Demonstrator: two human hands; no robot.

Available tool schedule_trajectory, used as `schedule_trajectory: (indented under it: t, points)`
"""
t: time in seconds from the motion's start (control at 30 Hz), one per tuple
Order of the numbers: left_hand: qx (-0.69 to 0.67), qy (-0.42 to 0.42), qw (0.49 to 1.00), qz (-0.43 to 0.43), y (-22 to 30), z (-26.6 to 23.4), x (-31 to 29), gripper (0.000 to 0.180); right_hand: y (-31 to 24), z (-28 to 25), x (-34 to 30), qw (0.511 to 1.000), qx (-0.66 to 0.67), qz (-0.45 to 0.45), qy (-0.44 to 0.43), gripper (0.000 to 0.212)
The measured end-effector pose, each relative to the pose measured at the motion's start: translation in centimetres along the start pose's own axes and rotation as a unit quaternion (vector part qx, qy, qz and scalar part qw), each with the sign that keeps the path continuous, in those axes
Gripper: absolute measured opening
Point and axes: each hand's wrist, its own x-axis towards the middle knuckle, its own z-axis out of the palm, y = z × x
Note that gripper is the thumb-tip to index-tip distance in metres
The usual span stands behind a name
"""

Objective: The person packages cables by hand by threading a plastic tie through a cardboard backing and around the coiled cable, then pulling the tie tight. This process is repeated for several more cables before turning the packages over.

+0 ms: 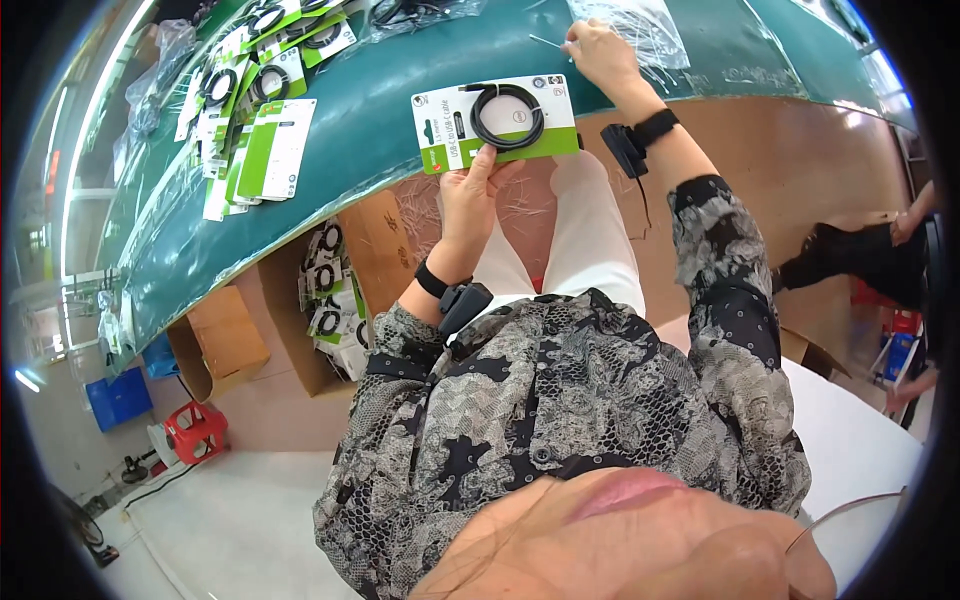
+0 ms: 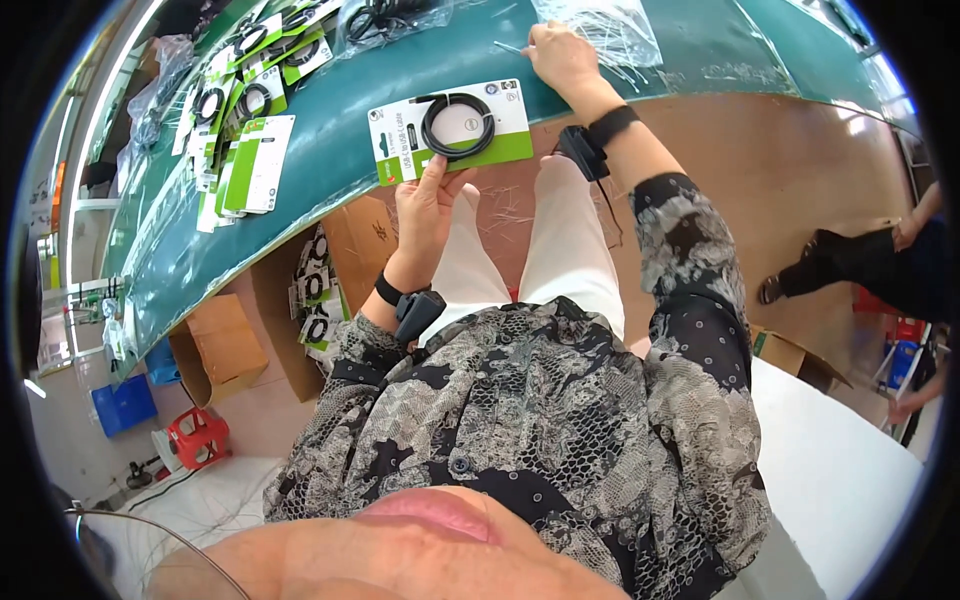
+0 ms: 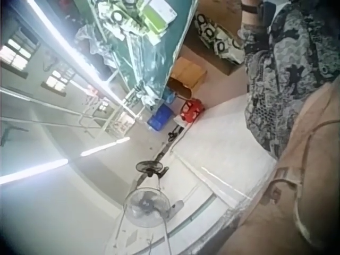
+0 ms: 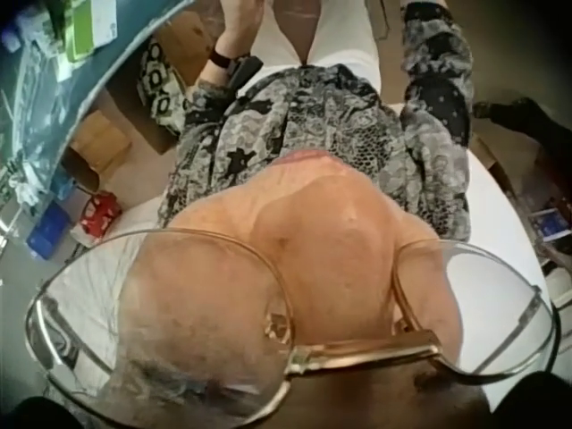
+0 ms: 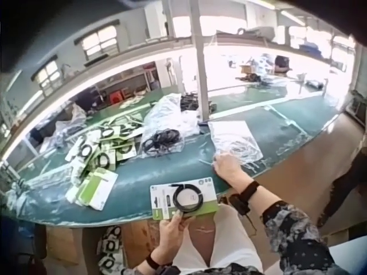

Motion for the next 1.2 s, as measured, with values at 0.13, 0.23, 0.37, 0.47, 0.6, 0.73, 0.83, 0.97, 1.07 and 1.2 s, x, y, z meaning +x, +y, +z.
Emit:
schedule_trajectory:
  t: [0.13,0.23,0.37,0.47,0.6,0.73,0.83,0.97,1.07,1.2]
  points:
    - [-0.015,0.0,1.0,0.003,0.3,0.4,0.2,0.022,0.0,2.1,1.5,0.993,-0.096,0.018,-0.065,0.023]
    - [-0.047,0.01,0.999,-0.01,1.0,0.3,0.8,0.022,-1.5,-1.3,1.6,0.996,-0.029,0.032,-0.084,0.022]
    - [-0.12,0.014,0.993,-0.004,1.9,0.8,2.8,0.022,-2.0,-6.2,-1.5,0.987,0.151,0.052,0.019,0.015]
    - [-0.14,0.011,0.989,-0.038,2.3,1.6,3.7,0.019,-1.2,-6.9,-5.1,0.929,0.355,0.088,0.057,0.012]
    - [-0.204,-0.043,0.974,-0.087,1.8,2.8,3.8,0.016,-2.4,-7.5,-10.5,0.863,0.488,0.116,0.057,0.008]
    - [-0.277,-0.05,0.948,-0.151,2.0,5.0,2.8,0.015,-5.2,-8.3,-13.1,0.863,0.491,0.115,0.036,0.007]
    - [-0.322,-0.035,0.926,-0.192,2.4,6.1,1.9,0.016,-6.1,-8.8,-13.6,0.886,0.459,0.066,0.025,0.006]
    - [-0.394,-0.025,0.885,-0.248,2.7,6.6,1.0,0.017,-6.9,-9.8,-13.2,0.924,0.375,0.028,0.074,0.003]
    - [-0.443,-0.024,0.848,-0.288,2.9,7.1,0.6,0.016,-7.4,-10.2,-13.4,0.917,0.386,0.029,0.097,0.002]
    - [-0.543,-0.038,0.764,-0.348,3.2,7.6,0.3,0.016,-8.1,-10.9,-13.3,0.95,0.278,-0.035,0.135,0.005]
